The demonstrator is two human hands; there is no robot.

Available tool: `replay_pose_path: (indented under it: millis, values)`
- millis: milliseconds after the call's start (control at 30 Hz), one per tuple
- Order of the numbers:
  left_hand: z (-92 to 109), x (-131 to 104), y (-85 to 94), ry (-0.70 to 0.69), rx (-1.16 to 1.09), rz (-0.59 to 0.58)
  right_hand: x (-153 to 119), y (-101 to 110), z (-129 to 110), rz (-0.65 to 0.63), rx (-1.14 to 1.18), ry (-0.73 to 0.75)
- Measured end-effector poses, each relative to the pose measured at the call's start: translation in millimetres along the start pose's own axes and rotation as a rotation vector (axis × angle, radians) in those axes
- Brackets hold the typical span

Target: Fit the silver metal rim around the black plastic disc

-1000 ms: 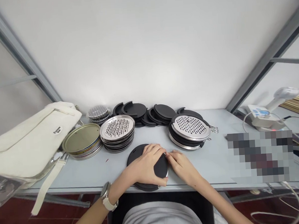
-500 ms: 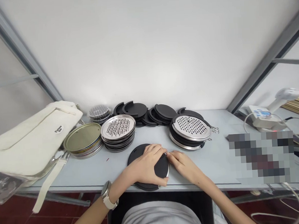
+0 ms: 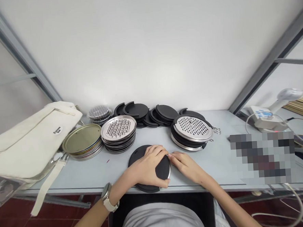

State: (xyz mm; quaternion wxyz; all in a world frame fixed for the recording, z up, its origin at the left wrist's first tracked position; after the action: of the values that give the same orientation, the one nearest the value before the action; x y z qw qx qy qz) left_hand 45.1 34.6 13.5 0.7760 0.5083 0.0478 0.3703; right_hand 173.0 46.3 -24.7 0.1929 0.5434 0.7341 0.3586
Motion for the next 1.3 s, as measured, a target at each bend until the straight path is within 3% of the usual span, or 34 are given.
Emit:
replay_pose_path:
  millis: [833,1300]
  values:
    - [-1.3,-1.6,0.4,0.035,0.006,-0.011,-0.3,-1.3,0.3,0.045,-0.048,0.052]
    - [2.1,0.3,1.2,0.018,-0.009,-0.007,-1.9,-4.4,-3.5,0.076,-0.098,0.007]
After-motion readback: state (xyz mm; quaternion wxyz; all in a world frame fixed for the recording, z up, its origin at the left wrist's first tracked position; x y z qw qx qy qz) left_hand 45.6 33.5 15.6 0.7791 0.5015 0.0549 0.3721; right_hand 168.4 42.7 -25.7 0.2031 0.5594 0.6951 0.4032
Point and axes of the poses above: each hand's wrist, its own x-axis towards the middle knuckle, its own y-axis out of the back of the hand, z = x × y, the point moved 6 cm from there along x, towards the middle knuckle, and after that the axes turned 5 degrees about z, right-handed, at the moved point
